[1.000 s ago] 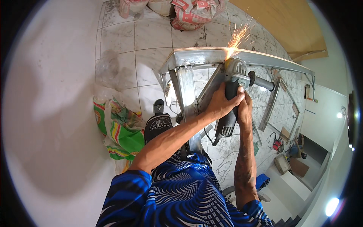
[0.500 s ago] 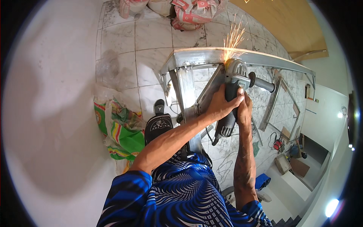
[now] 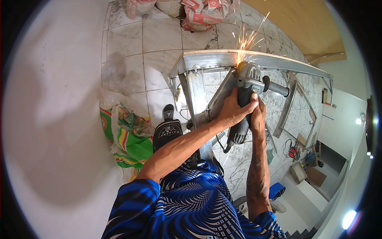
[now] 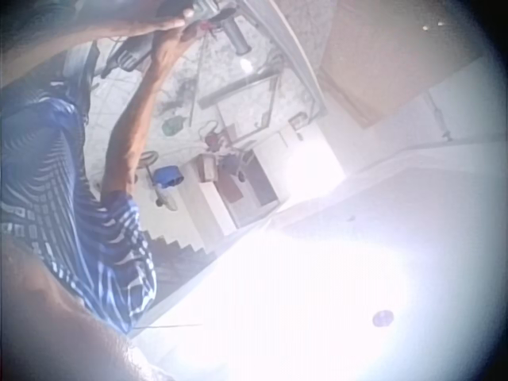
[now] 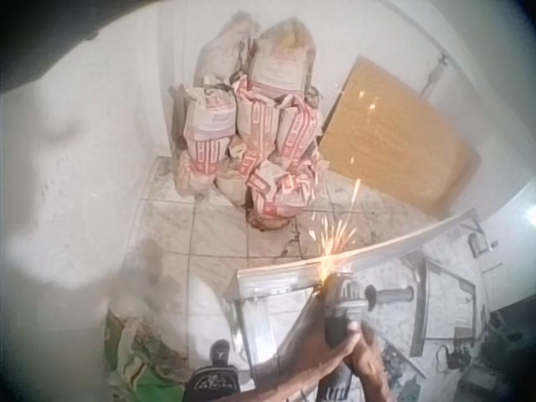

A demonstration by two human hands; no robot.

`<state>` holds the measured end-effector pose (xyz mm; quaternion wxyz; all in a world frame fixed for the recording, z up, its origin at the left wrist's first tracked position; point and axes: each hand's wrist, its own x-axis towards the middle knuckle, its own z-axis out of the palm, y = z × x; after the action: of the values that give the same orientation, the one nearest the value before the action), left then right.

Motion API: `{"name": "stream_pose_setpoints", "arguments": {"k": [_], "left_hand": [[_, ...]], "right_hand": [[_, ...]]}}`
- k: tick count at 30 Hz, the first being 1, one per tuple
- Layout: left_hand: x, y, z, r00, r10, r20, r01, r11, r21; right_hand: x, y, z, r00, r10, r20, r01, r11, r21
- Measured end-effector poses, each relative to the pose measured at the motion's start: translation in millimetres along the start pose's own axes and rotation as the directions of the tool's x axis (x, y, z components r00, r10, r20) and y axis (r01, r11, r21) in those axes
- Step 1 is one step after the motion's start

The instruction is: The person uses an angle grinder to cut through segments of a metal frame on the floor.

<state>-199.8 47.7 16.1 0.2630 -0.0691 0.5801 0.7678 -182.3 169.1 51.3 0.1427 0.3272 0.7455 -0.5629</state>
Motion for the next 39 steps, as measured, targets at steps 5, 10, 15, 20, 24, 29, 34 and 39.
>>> {"name": "stream_pose_setpoints", "arguments": {"k": [5,10,15,20,24,29,34,39], "left_hand": [[1.0,-3.6,0.9,0.999,0.037,-0.008,-0.037,0.999,0.029],[-1.8,0.0,1.3,1.000,-0.005,-0.015,0.004,1.000,-0.010],[-2.1,1.6,1.3,0.999,0.034,-0.031,-0.035,0.999,-0.003],[-2.0,-0.9,2.1,0.999,0.037,-0.038,-0.037,0.999,-0.008],[-3.0,0.2,2.8,0.999,0.039,-0.028,-0.040,0.997,-0.061],[-3.3,0.3,1.8,0.999,0.024,-0.026,-0.025,1.000,-0.018],[-2.6,-3.9,2.9,0.999,0.021,-0.029,-0.022,0.999,-0.023],[-1.8,-3.5,2.6,0.999,0.028,-0.031,-0.027,1.000,0.016]], "right_hand": [[1.5,1.1,-1.9,0.999,-0.023,0.034,0.023,1.000,0.001],[3.0,7.5,-2.9,0.999,-0.020,0.038,0.019,0.999,0.035],[3.2,5.6,-2.1,0.999,-0.041,0.033,0.041,0.999,0.019],[4.9,9.1,-6.1,0.999,-0.031,0.043,0.031,1.000,0.001],[3.9,9.5,-0.9,0.997,-0.071,-0.008,0.071,0.997,0.028],[2.1,5.8,0.4,0.994,-0.105,0.008,0.105,0.994,0.001],[6.3,15.2,-4.1,0.995,-0.096,-0.019,0.095,0.994,-0.057],[3.3,8.4,-2.6,0.995,-0.097,0.021,0.098,0.995,-0.023]]}}
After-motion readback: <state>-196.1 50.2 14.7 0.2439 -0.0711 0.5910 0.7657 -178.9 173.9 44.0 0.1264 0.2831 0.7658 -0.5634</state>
